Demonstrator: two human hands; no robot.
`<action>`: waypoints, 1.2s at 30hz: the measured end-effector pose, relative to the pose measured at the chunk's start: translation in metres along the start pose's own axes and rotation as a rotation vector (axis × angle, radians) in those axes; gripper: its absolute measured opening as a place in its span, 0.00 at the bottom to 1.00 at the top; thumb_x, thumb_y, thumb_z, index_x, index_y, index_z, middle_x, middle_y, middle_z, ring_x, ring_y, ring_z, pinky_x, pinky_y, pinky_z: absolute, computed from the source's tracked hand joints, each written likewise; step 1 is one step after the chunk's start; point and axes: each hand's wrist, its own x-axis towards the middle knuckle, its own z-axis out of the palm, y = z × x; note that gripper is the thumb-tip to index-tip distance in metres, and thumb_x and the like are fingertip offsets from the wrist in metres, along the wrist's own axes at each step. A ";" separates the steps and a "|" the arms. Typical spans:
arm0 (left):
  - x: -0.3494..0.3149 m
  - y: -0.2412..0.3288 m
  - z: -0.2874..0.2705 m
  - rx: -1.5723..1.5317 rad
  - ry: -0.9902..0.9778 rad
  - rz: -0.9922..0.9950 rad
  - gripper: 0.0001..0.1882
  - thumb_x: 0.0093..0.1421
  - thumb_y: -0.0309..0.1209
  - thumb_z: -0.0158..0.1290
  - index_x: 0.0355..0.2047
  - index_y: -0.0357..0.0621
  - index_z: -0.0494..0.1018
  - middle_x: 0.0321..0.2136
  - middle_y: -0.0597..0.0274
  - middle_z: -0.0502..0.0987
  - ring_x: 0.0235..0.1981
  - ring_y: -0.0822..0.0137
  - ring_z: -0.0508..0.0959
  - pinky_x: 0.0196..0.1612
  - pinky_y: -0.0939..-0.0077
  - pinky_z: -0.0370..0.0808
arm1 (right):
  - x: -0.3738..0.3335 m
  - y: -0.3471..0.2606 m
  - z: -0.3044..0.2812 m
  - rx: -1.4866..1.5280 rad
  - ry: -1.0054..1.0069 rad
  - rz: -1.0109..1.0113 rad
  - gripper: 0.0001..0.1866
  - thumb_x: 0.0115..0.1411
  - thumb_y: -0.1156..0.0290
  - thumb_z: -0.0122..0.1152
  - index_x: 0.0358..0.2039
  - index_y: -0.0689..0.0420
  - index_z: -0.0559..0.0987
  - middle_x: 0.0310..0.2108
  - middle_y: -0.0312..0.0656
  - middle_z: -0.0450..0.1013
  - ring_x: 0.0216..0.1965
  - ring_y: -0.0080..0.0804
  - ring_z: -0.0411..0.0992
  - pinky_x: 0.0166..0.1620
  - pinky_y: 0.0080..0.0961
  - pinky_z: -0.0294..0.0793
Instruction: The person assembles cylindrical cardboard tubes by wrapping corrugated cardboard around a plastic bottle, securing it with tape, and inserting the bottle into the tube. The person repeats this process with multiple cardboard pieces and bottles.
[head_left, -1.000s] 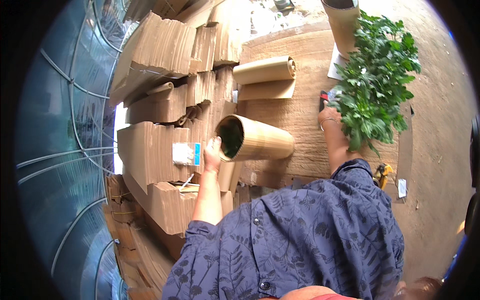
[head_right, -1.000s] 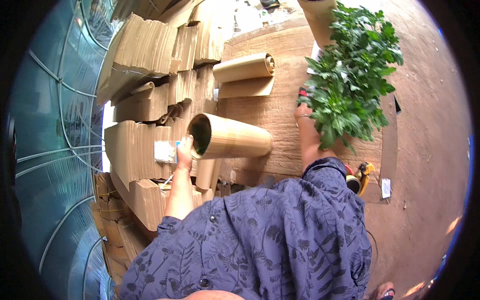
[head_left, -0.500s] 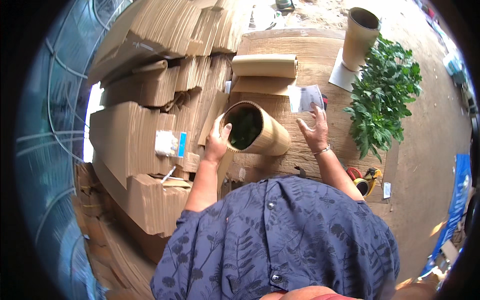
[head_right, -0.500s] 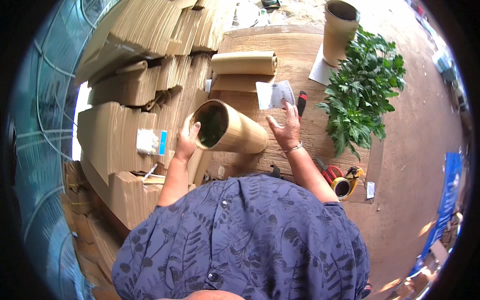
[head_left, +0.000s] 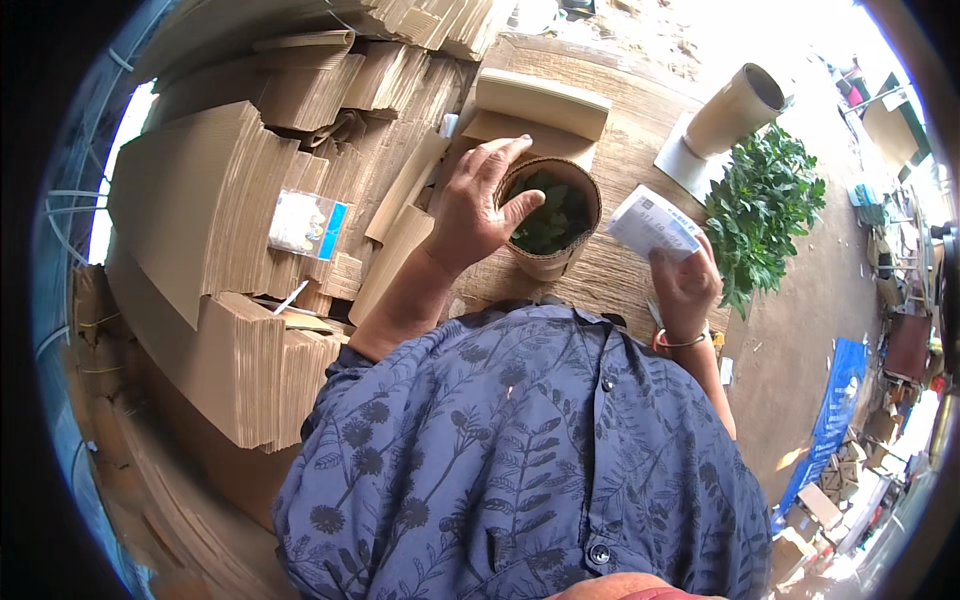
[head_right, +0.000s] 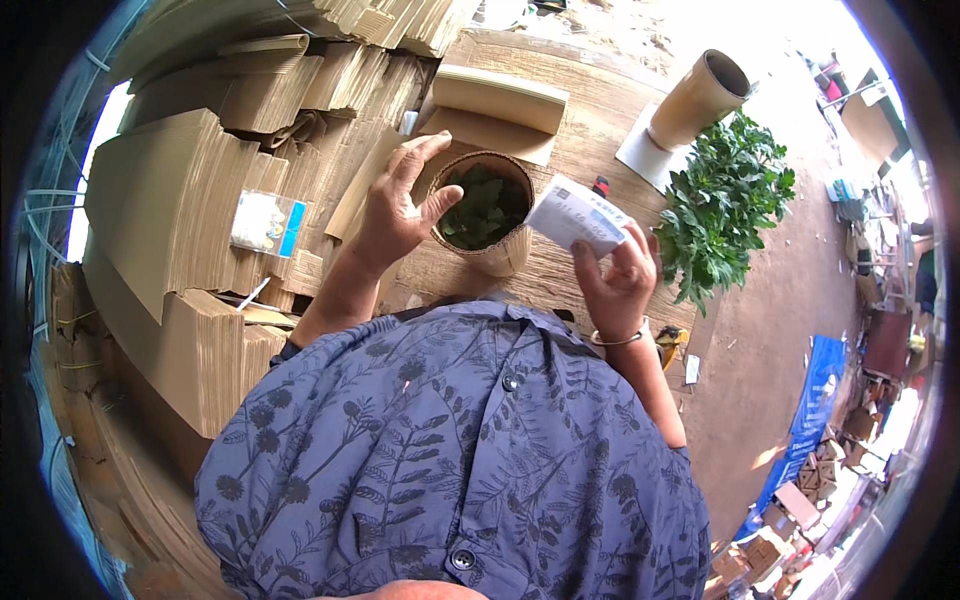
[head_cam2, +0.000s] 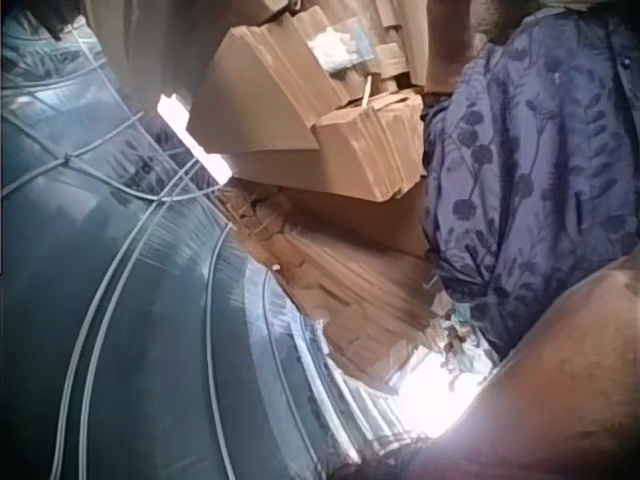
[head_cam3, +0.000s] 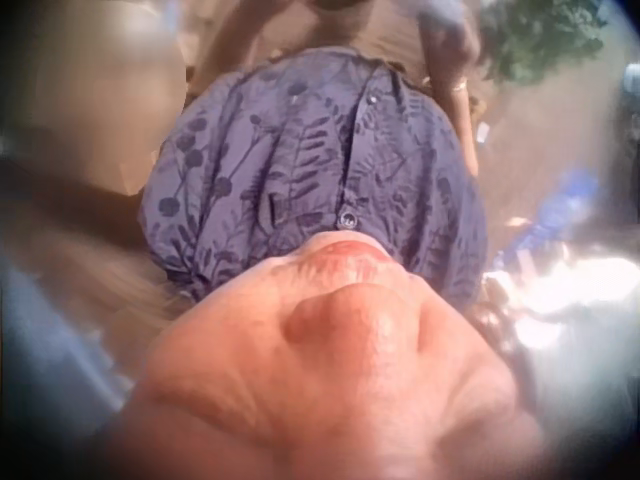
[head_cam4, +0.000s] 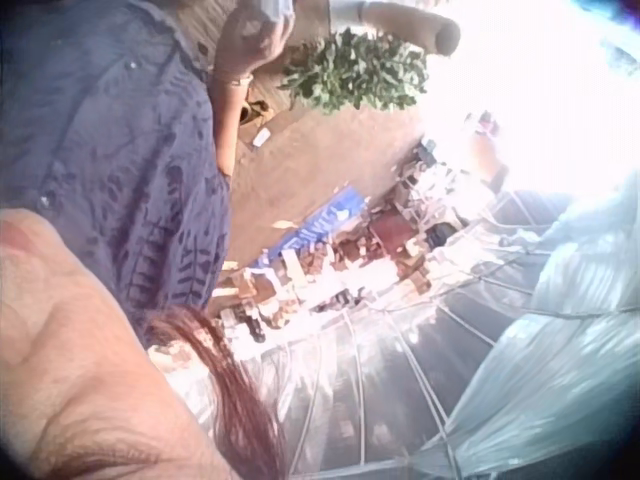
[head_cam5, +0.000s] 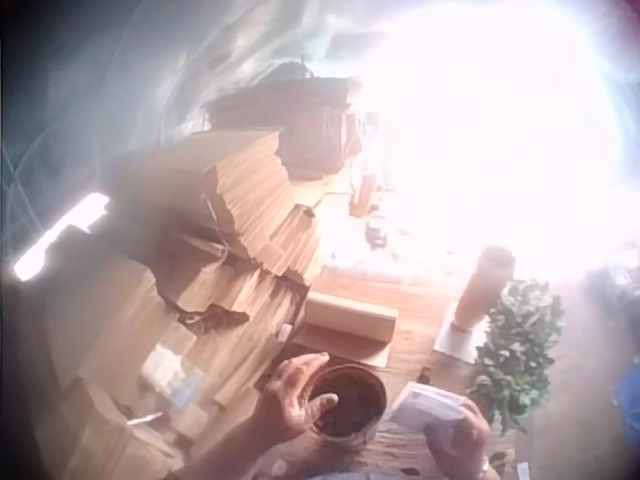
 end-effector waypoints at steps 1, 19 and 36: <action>-0.002 -0.008 0.002 -0.010 -0.026 -0.001 0.31 0.57 0.39 0.63 0.58 0.41 0.69 0.53 0.47 0.72 0.56 0.50 0.72 0.59 0.61 0.69 | 0.001 0.005 -0.001 0.011 0.049 -0.038 0.10 0.50 0.78 0.68 0.33 0.63 0.78 0.34 0.48 0.75 0.37 0.38 0.74 0.42 0.30 0.73; 0.004 -0.019 0.042 0.355 -0.531 -0.099 0.34 0.58 0.48 0.58 0.64 0.66 0.64 0.61 0.49 0.60 0.59 0.45 0.65 0.58 0.53 0.70 | 0.015 0.010 0.023 0.149 0.006 0.333 0.16 0.60 0.81 0.61 0.49 0.65 0.75 0.39 0.34 0.74 0.35 0.16 0.68 0.38 0.14 0.70; -0.002 -0.033 0.055 0.163 -0.215 -0.016 0.20 0.55 0.24 0.52 0.49 0.58 0.75 0.57 0.53 0.66 0.58 0.50 0.68 0.58 0.56 0.69 | 0.067 0.007 0.068 -0.388 -0.173 -0.137 0.09 0.57 0.71 0.63 0.38 0.57 0.79 0.36 0.47 0.77 0.38 0.46 0.77 0.41 0.34 0.77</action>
